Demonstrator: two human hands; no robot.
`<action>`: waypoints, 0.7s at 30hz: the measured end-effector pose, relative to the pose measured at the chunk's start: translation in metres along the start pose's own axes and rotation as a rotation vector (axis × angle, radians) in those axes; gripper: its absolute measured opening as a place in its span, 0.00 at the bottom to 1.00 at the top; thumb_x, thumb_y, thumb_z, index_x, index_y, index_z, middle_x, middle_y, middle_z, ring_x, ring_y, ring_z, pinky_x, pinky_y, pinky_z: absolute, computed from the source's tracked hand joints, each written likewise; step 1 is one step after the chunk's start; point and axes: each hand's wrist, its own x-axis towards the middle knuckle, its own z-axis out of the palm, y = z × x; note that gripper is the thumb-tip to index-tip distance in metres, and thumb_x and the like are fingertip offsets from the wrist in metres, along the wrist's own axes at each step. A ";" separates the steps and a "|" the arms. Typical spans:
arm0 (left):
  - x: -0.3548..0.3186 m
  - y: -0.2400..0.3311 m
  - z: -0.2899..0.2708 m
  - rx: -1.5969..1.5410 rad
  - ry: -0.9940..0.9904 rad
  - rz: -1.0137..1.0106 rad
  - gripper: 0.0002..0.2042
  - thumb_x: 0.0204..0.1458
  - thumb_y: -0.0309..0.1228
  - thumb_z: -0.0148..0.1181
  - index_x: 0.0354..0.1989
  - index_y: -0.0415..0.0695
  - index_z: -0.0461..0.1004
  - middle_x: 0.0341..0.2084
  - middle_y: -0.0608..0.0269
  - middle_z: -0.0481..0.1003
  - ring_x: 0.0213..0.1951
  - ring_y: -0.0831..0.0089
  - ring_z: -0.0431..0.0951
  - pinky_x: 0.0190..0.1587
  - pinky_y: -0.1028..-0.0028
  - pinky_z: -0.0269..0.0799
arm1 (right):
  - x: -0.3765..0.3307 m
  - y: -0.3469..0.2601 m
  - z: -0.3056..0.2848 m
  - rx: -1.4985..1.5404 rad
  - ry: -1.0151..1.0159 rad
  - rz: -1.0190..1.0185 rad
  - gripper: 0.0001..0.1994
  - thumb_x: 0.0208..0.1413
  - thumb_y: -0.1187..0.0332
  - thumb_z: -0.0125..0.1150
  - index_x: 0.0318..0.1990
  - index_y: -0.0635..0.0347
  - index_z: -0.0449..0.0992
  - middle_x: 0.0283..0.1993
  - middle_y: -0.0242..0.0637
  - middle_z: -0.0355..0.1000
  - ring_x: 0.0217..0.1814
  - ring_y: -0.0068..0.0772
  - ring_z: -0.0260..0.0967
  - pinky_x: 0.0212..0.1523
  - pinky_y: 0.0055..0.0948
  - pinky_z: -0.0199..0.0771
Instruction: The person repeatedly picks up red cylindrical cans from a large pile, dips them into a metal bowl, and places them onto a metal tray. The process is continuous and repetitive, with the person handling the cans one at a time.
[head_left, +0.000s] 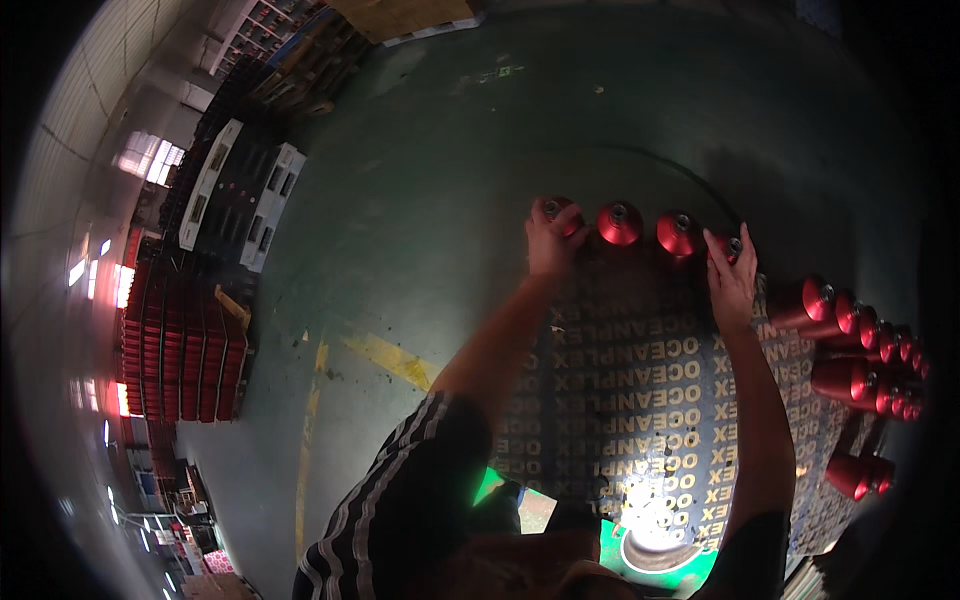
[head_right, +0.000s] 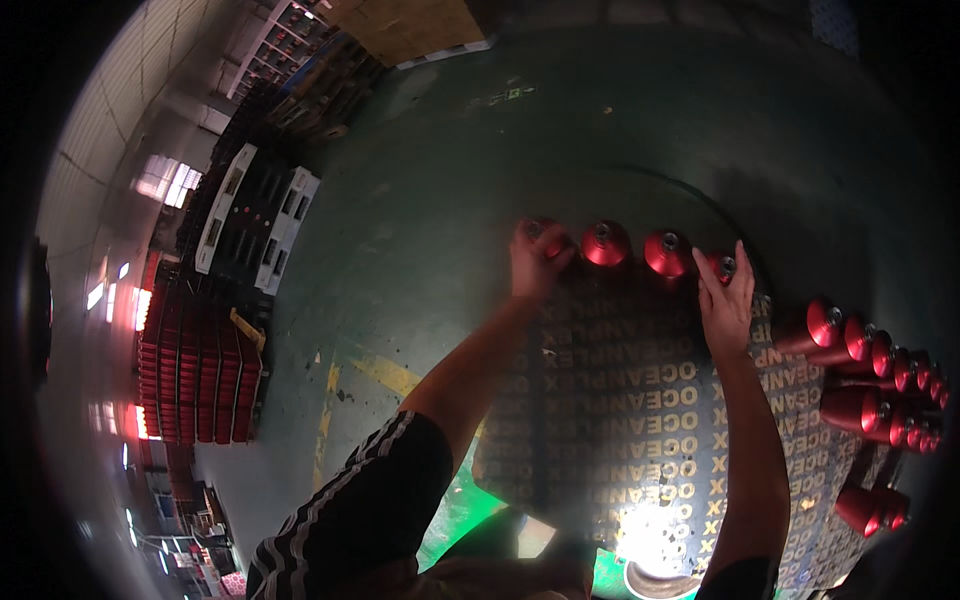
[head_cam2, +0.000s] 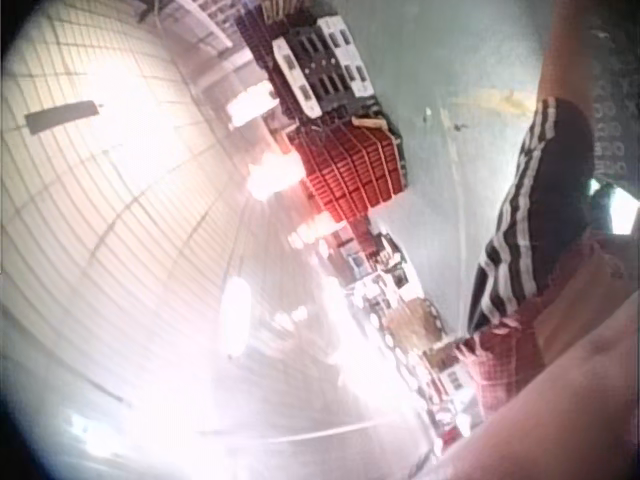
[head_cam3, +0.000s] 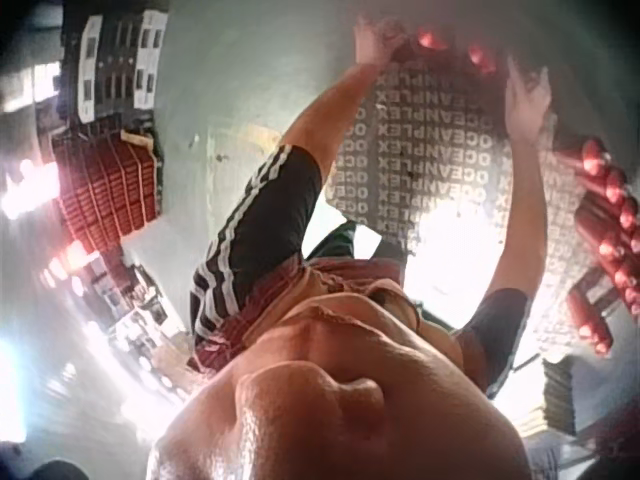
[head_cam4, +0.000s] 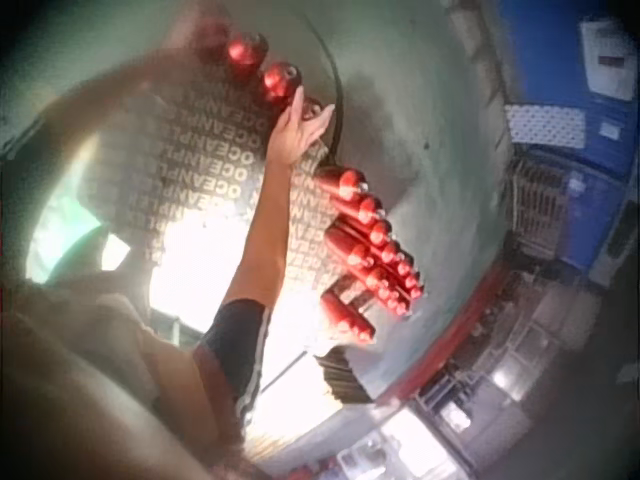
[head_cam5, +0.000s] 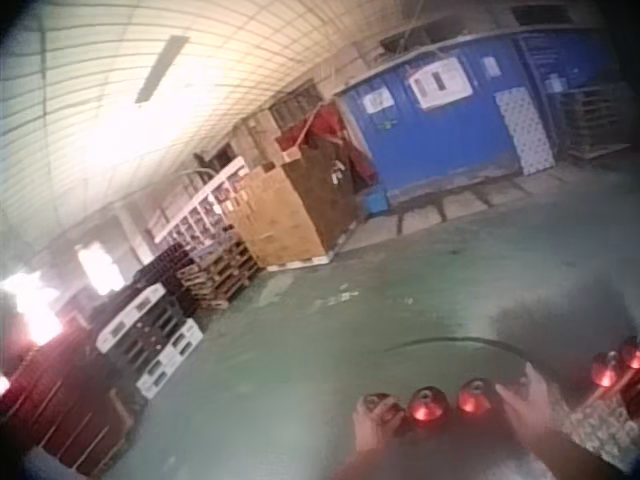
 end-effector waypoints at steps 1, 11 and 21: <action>0.000 0.005 0.003 0.033 -0.022 -0.039 0.22 0.42 0.33 0.72 0.50 0.60 0.78 0.63 0.48 0.59 0.55 0.44 0.66 0.58 0.55 0.69 | 0.000 0.002 -0.002 -0.114 -0.054 -0.044 0.28 0.49 0.66 0.70 0.60 0.33 0.73 0.71 0.53 0.53 0.67 0.58 0.57 0.64 0.46 0.63; -0.073 -0.036 -0.028 -0.311 -0.043 -0.198 0.20 0.43 0.32 0.73 0.48 0.53 0.80 0.55 0.49 0.68 0.55 0.52 0.71 0.59 0.60 0.69 | -0.051 0.019 -0.018 0.151 -0.042 0.166 0.28 0.47 0.72 0.71 0.58 0.41 0.76 0.67 0.53 0.57 0.69 0.57 0.56 0.66 0.43 0.59; -0.224 0.011 -0.214 -1.039 -0.678 -0.505 0.22 0.51 0.34 0.70 0.55 0.46 0.77 0.55 0.62 0.74 0.54 0.72 0.72 0.60 0.72 0.66 | -0.338 -0.163 -0.238 0.846 0.546 1.360 0.29 0.61 0.62 0.62 0.69 0.47 0.62 0.65 0.42 0.65 0.65 0.38 0.64 0.56 0.43 0.75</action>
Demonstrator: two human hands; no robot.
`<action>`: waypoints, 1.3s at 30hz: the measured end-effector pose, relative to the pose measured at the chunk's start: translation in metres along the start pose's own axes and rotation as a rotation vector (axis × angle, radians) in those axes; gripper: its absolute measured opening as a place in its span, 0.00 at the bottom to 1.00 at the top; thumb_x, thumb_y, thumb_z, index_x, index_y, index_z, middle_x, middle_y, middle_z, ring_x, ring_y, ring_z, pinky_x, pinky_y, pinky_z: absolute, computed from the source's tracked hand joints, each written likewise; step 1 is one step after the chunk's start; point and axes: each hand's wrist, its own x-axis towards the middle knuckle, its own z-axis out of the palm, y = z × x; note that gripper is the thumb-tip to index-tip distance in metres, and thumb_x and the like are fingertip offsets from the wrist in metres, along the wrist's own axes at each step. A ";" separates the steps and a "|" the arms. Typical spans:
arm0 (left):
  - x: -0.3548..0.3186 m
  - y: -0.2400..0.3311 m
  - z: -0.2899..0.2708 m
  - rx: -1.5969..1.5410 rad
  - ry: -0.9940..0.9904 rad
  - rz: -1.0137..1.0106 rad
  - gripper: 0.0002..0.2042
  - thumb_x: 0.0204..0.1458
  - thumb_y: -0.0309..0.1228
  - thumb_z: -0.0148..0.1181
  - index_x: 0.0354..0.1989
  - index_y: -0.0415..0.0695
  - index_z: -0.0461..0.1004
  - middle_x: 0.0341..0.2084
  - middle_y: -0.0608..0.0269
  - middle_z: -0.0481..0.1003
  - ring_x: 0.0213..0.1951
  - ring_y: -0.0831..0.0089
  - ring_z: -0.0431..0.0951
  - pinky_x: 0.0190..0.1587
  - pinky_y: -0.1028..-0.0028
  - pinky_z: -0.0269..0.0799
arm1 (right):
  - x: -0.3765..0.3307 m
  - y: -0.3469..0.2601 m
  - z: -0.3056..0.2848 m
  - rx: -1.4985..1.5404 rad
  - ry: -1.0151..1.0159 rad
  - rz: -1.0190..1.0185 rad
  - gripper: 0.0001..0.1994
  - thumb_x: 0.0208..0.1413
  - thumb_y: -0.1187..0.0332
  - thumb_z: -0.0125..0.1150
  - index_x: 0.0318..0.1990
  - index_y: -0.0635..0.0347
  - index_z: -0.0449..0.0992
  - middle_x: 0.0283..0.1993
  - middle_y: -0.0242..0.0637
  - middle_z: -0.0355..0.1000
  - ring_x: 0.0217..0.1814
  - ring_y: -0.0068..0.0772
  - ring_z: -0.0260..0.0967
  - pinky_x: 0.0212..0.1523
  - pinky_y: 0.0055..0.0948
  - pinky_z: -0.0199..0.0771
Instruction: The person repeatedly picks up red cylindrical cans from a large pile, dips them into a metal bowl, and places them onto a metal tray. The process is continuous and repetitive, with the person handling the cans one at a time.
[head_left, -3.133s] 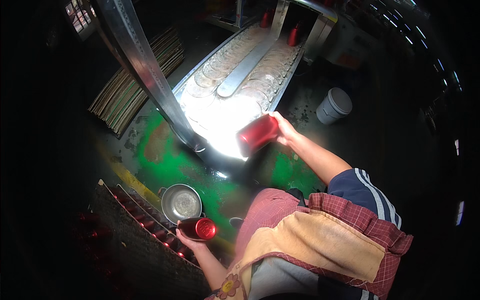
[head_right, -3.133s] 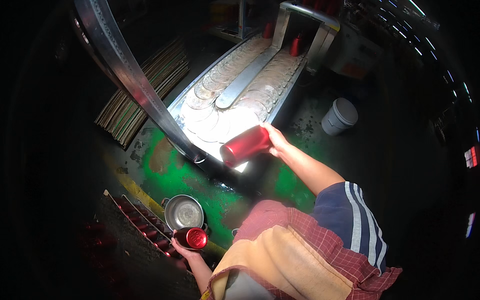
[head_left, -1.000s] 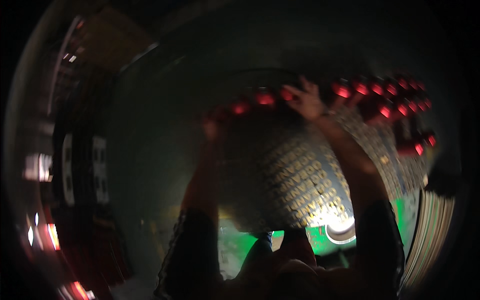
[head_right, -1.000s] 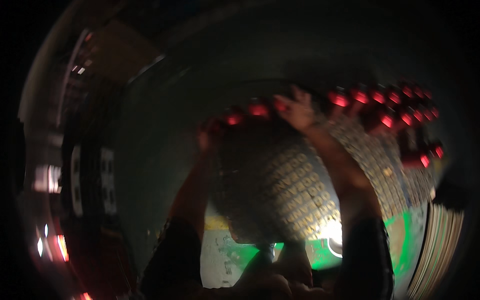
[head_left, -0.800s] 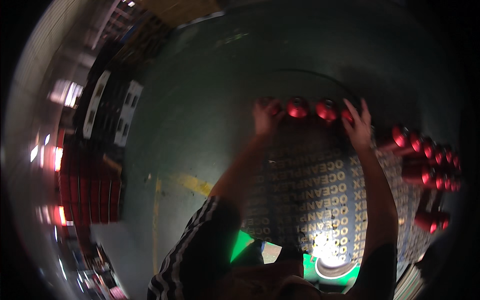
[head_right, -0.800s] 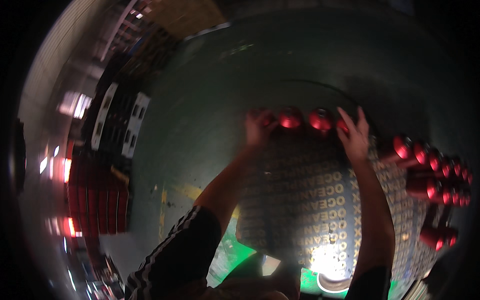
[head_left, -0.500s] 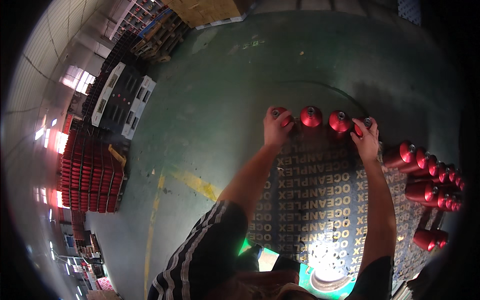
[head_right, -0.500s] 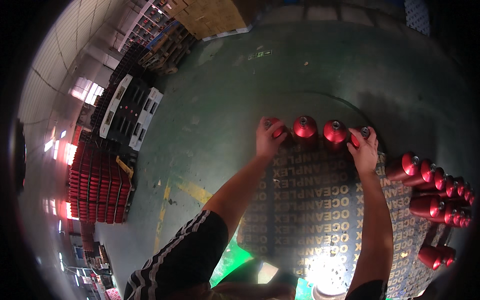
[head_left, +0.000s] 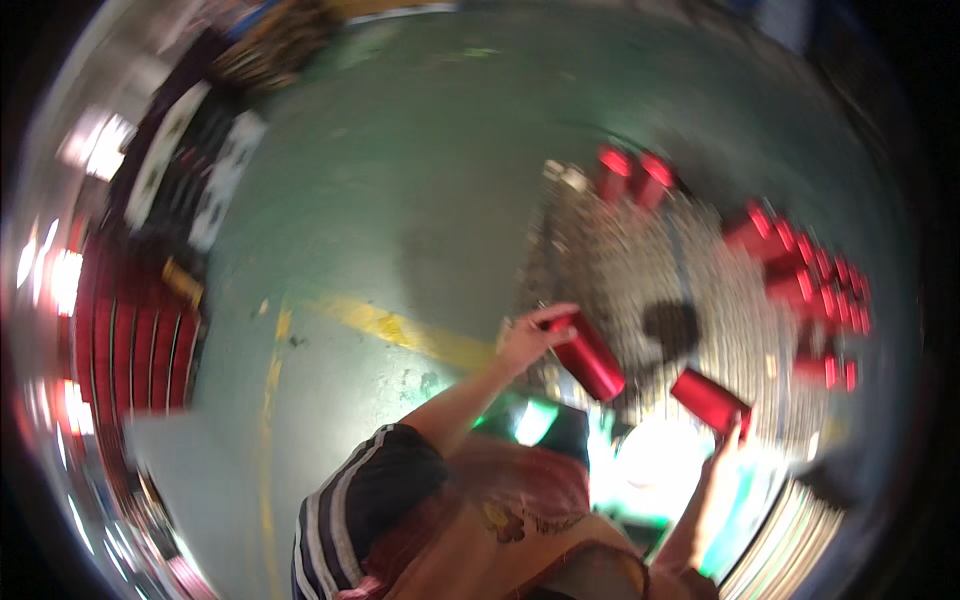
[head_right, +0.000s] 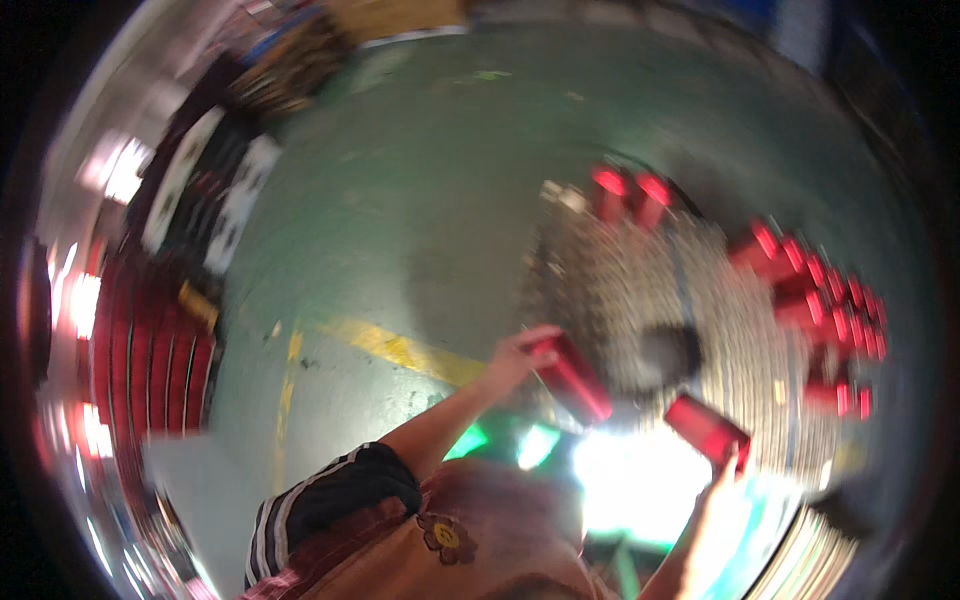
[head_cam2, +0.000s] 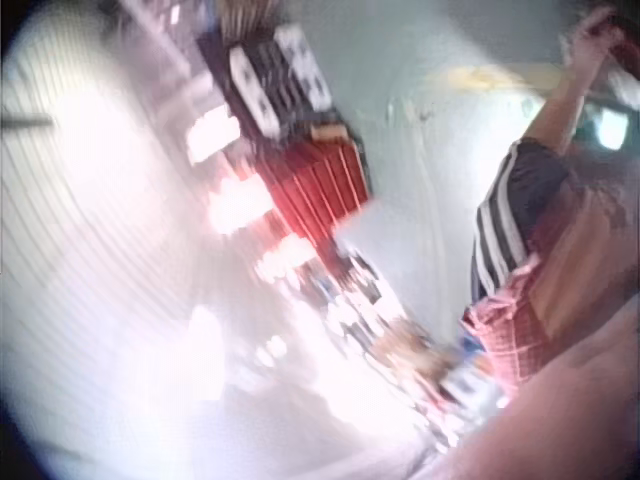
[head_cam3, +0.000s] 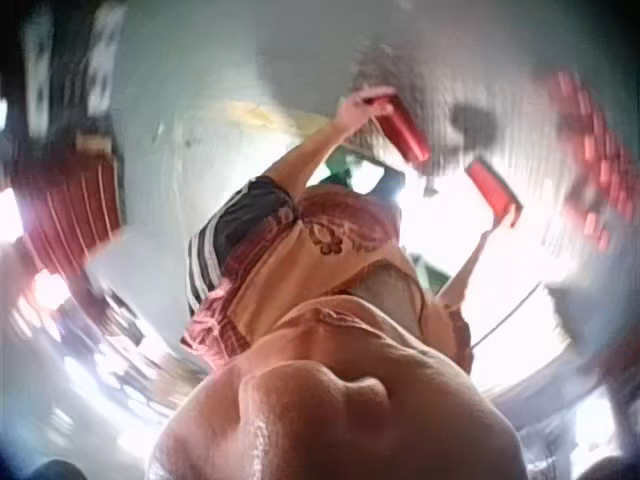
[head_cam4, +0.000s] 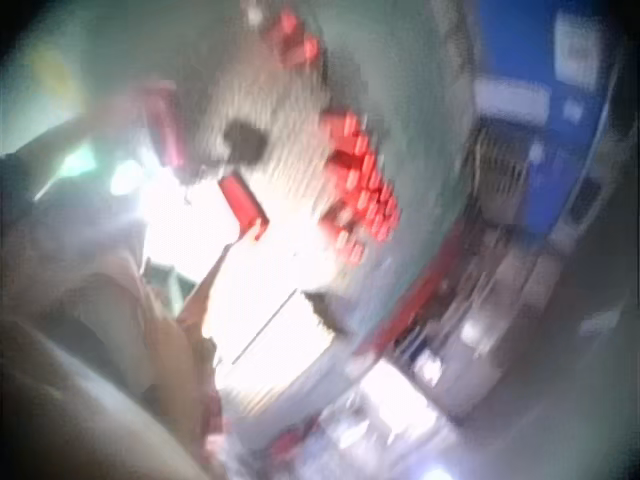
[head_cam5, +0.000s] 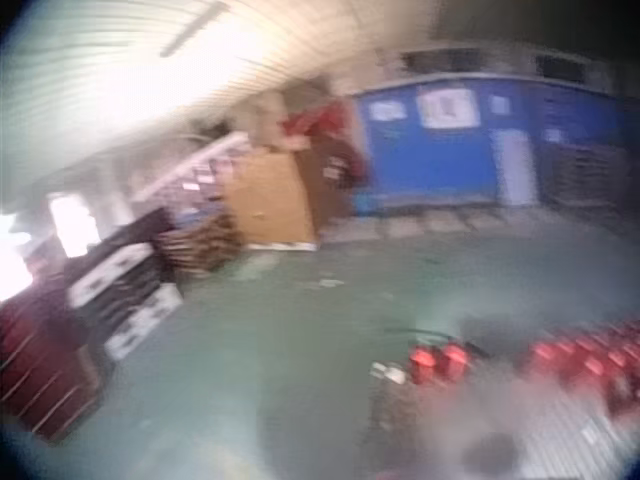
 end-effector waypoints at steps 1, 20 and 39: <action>-0.035 0.011 -0.020 0.072 0.009 -0.004 0.22 0.52 0.34 0.70 0.56 0.45 0.76 0.56 0.62 0.73 0.54 0.73 0.72 0.60 0.72 0.67 | -0.054 0.003 -0.022 0.023 0.073 0.029 0.31 0.60 0.55 0.62 0.69 0.47 0.62 0.64 0.40 0.66 0.66 0.37 0.64 0.55 0.42 0.75; -0.079 -0.173 0.381 -0.966 -0.821 -1.146 0.30 0.57 0.54 0.54 0.61 0.46 0.67 0.57 0.50 0.71 0.57 0.50 0.71 0.52 0.54 0.77 | -0.084 -0.007 -0.212 1.362 -0.050 0.254 0.24 0.62 0.52 0.54 0.60 0.53 0.66 0.56 0.44 0.66 0.52 0.45 0.69 0.50 0.39 0.80; -0.157 -0.149 0.311 -0.044 -0.980 -0.815 0.31 0.62 0.59 0.36 0.60 0.46 0.67 0.53 0.55 0.74 0.55 0.54 0.74 0.58 0.51 0.71 | -0.397 0.059 -0.315 1.252 0.246 -0.178 0.26 0.61 0.51 0.56 0.60 0.58 0.66 0.56 0.47 0.71 0.51 0.47 0.73 0.47 0.47 0.80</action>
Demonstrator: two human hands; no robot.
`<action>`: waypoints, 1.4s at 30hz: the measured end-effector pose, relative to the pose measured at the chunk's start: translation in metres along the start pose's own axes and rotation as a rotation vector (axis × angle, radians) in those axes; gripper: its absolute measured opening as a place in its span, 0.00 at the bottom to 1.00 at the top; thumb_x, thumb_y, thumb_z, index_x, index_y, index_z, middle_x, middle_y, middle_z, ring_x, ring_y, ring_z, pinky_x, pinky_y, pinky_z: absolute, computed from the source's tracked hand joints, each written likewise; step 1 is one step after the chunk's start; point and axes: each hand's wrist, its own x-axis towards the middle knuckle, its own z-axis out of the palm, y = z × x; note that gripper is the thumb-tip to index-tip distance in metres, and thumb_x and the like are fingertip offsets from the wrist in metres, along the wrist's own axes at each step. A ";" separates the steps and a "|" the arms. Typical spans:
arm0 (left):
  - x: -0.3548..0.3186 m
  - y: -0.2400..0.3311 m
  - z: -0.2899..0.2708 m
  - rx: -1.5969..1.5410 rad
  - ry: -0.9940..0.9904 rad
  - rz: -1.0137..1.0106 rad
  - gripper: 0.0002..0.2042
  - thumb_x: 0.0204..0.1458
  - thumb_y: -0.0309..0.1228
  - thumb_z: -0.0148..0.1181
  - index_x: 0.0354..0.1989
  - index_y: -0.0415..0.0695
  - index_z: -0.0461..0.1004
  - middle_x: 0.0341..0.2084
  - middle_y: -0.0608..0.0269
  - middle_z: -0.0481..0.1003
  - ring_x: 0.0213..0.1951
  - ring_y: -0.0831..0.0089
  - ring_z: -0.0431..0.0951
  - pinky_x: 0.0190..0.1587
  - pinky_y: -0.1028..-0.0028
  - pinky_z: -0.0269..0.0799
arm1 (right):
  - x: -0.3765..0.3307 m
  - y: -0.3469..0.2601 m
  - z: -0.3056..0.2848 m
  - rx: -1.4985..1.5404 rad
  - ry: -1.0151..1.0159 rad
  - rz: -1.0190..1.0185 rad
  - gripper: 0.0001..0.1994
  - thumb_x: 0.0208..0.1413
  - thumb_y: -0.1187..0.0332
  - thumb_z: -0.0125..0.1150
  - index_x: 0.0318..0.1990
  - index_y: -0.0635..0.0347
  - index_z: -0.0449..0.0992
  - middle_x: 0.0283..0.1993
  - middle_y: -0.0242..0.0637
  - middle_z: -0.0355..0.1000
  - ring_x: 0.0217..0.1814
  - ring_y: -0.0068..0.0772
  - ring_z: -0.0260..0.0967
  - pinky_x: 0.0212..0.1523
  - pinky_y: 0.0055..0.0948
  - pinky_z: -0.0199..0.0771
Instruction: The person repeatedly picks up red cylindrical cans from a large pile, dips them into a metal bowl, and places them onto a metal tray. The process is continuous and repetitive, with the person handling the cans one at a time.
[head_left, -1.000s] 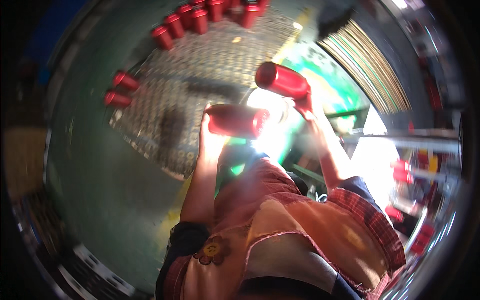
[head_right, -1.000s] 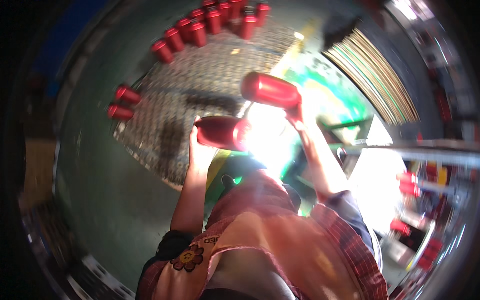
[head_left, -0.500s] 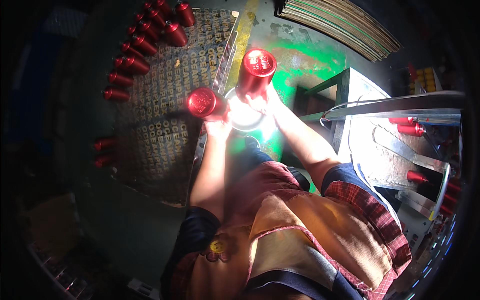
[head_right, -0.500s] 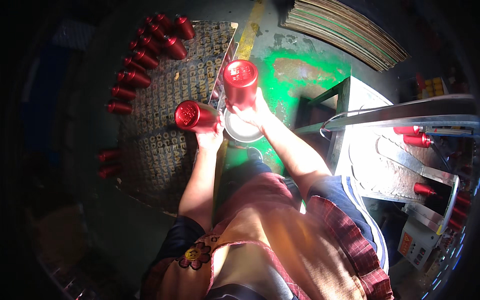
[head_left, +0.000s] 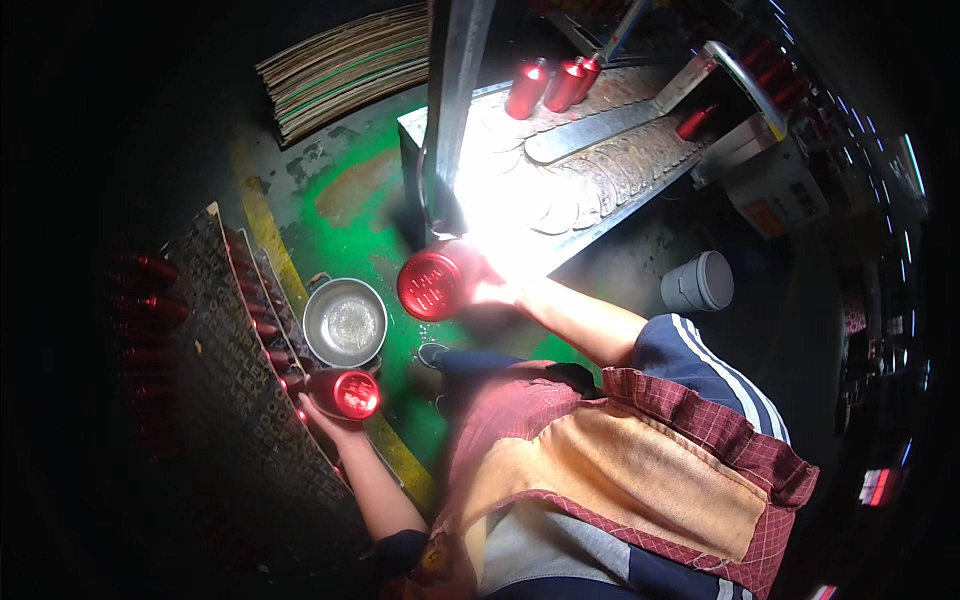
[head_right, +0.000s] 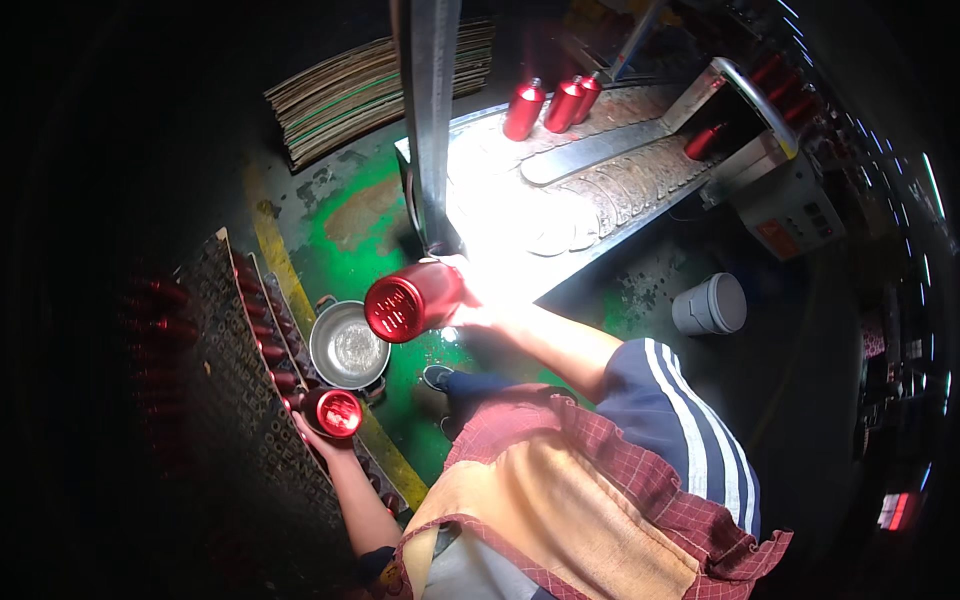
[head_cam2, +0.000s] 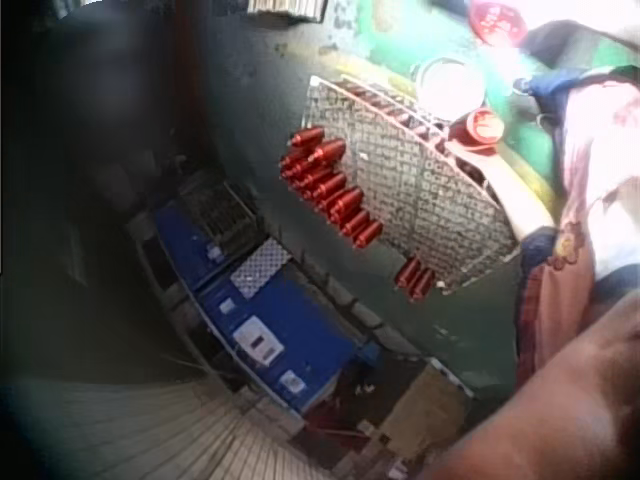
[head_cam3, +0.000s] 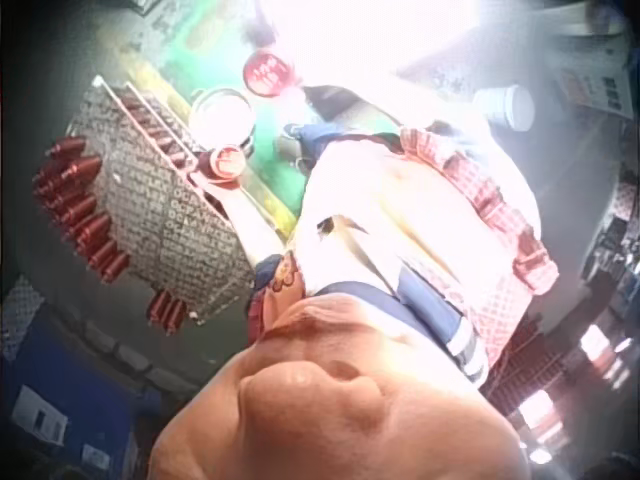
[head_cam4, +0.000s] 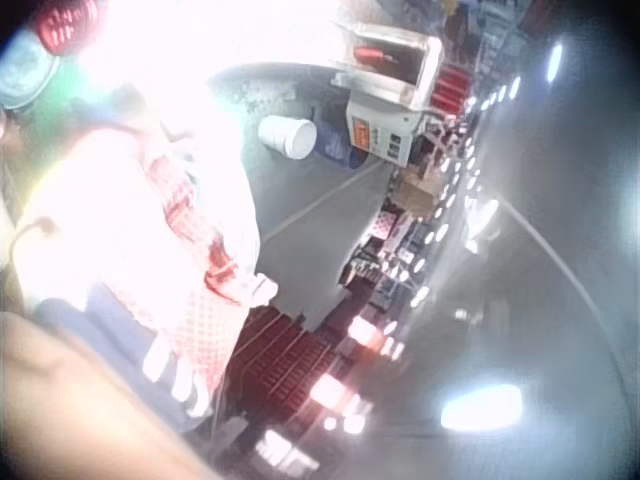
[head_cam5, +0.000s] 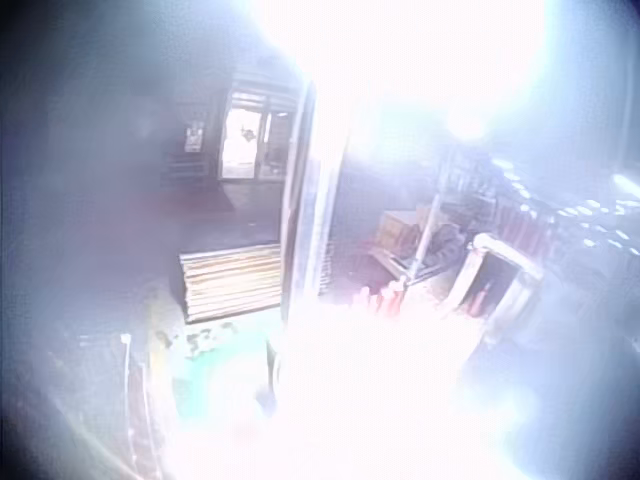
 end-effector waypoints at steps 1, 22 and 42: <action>-0.010 -0.012 0.014 0.043 0.025 -0.015 0.30 0.62 0.58 0.39 0.60 0.46 0.67 0.53 0.56 0.74 0.54 0.55 0.75 0.58 0.52 0.71 | -0.035 -0.016 -0.012 -0.012 -0.046 -0.067 0.24 0.63 0.55 0.55 0.60 0.62 0.65 0.56 0.49 0.71 0.51 0.48 0.74 0.47 0.46 0.81; 0.031 -0.457 0.591 1.739 -0.954 0.689 0.23 0.43 0.33 0.71 0.52 0.60 0.80 0.65 0.48 0.62 0.63 0.51 0.63 0.63 0.59 0.64 | -0.167 -0.428 -0.244 -1.754 1.206 -0.866 0.24 0.44 0.65 0.70 0.52 0.30 0.79 0.64 0.51 0.58 0.64 0.60 0.57 0.65 0.45 0.63; -0.111 -0.090 0.124 0.770 -0.082 -0.052 0.11 0.60 0.32 0.60 0.48 0.43 0.79 0.38 0.70 0.79 0.38 0.83 0.76 0.39 0.80 0.73 | -0.096 0.051 0.009 -1.198 0.027 -0.900 0.14 0.49 0.88 0.56 0.41 0.63 0.80 0.45 0.37 0.68 0.41 0.21 0.67 0.37 0.17 0.69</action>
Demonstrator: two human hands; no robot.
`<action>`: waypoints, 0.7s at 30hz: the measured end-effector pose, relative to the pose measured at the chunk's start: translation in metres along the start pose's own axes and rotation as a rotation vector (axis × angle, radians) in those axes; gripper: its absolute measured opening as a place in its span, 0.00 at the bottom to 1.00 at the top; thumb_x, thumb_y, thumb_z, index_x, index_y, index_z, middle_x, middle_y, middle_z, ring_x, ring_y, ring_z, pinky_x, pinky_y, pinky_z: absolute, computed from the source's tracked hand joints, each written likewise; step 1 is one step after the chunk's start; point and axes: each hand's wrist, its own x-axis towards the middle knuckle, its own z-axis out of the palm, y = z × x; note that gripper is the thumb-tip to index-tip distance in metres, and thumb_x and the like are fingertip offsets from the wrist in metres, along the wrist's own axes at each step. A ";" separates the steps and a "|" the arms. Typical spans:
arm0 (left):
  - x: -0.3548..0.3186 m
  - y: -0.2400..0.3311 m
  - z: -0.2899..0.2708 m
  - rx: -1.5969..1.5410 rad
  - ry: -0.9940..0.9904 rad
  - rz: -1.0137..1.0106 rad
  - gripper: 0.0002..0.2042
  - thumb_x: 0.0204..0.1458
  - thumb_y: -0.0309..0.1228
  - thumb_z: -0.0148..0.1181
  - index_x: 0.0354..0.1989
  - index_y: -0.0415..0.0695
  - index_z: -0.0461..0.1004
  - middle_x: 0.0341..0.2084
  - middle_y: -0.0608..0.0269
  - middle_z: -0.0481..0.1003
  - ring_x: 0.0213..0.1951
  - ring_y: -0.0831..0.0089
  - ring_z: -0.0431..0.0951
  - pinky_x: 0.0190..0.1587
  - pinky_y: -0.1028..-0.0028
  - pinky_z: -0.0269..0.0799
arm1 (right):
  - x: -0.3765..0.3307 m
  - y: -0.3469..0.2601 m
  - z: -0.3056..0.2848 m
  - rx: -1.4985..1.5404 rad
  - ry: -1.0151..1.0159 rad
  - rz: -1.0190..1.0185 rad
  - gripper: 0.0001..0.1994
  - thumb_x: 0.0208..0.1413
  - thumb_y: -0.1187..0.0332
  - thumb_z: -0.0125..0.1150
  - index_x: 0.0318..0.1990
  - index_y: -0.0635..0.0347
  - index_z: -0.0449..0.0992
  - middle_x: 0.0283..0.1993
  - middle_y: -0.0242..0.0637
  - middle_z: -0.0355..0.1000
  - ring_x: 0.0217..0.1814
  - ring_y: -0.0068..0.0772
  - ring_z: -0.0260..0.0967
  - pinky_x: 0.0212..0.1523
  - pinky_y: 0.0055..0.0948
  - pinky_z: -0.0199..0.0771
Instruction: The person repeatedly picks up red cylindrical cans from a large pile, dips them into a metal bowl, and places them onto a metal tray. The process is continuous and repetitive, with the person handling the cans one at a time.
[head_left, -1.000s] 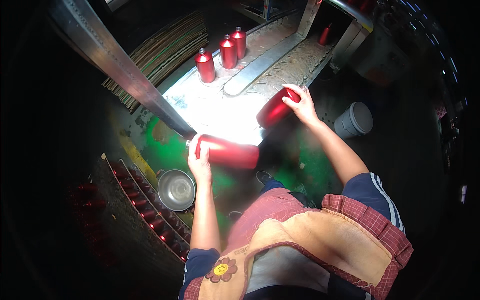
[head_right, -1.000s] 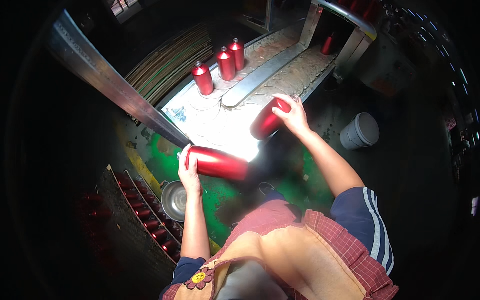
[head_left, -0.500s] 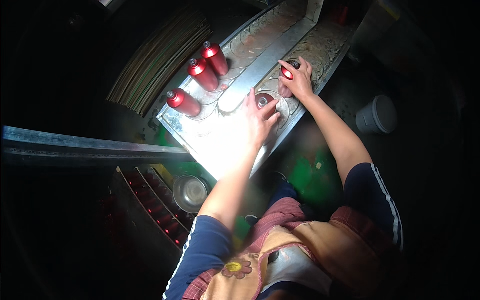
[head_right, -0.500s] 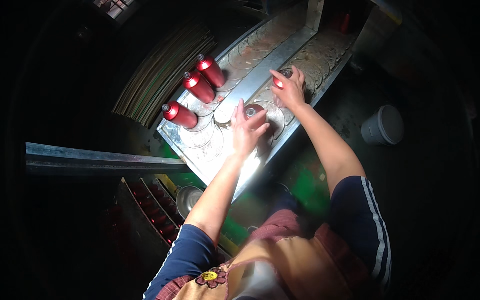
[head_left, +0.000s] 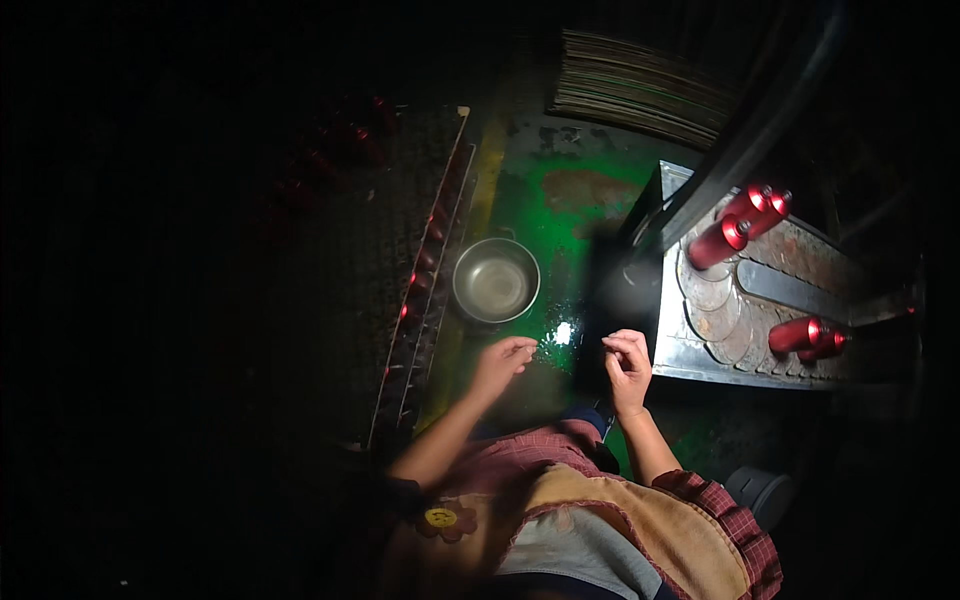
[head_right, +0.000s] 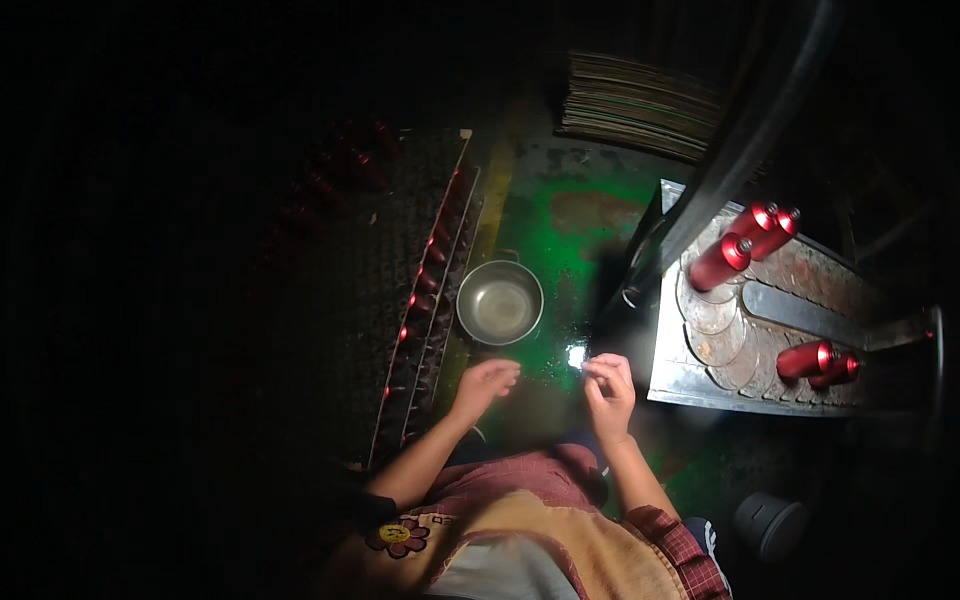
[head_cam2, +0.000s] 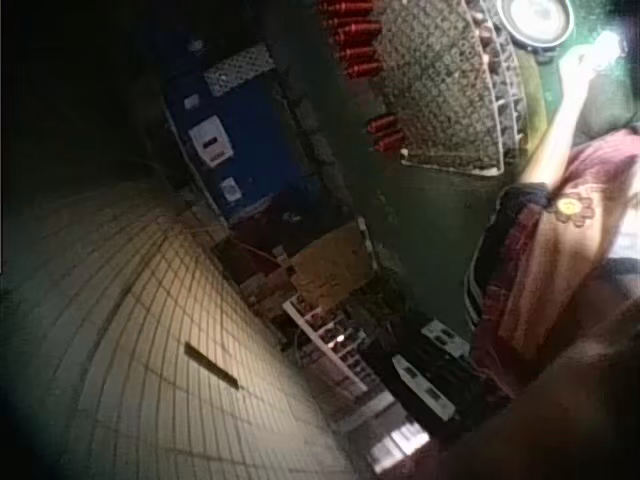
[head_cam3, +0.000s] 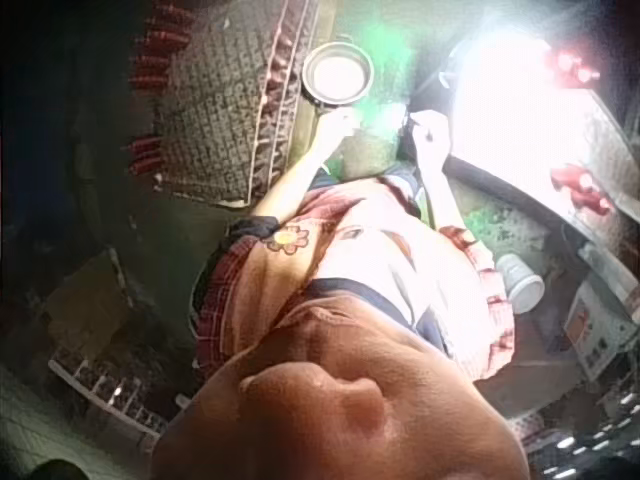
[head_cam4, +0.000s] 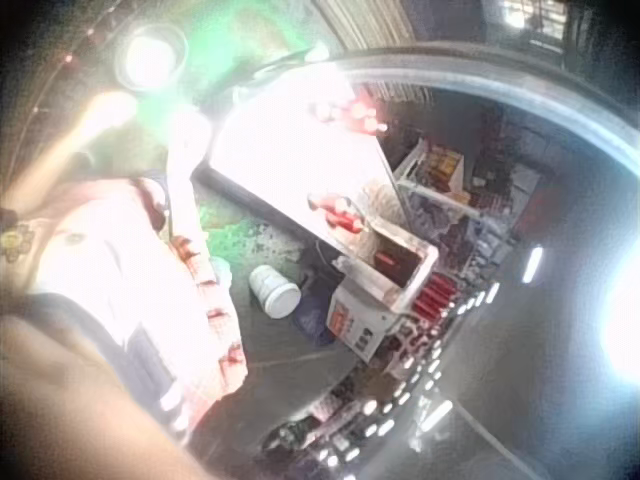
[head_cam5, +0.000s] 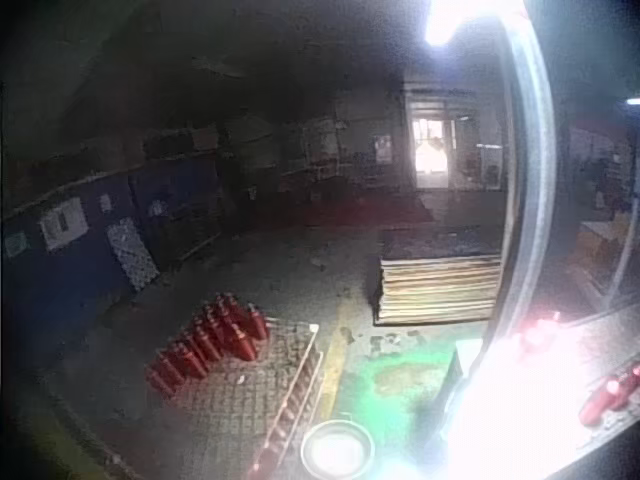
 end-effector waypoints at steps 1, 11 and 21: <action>-0.013 -0.004 -0.041 -0.013 0.040 0.055 0.12 0.60 0.34 0.59 0.49 0.45 0.79 0.38 0.71 0.78 0.38 0.83 0.76 0.38 0.81 0.72 | -0.001 -0.004 0.043 -0.044 -0.068 0.067 0.14 0.49 0.88 0.56 0.41 0.63 0.80 0.45 0.37 0.68 0.41 0.22 0.67 0.39 0.18 0.69; -0.188 -0.049 -0.422 -0.396 1.053 0.171 0.17 0.57 0.37 0.64 0.55 0.52 0.76 0.44 0.68 0.77 0.42 0.80 0.76 0.38 0.79 0.71 | 0.026 -0.063 0.422 -0.151 -1.041 0.171 0.21 0.50 0.83 0.59 0.52 0.56 0.77 0.55 0.38 0.66 0.57 0.35 0.68 0.50 0.27 0.75; -0.177 -0.100 -0.748 0.431 1.557 0.239 0.24 0.61 0.35 0.52 0.65 0.41 0.64 0.57 0.53 0.71 0.56 0.52 0.69 0.59 0.54 0.66 | 0.131 0.052 0.890 -0.382 -1.112 -0.636 0.28 0.48 0.65 0.65 0.60 0.36 0.73 0.70 0.49 0.55 0.67 0.65 0.54 0.65 0.51 0.64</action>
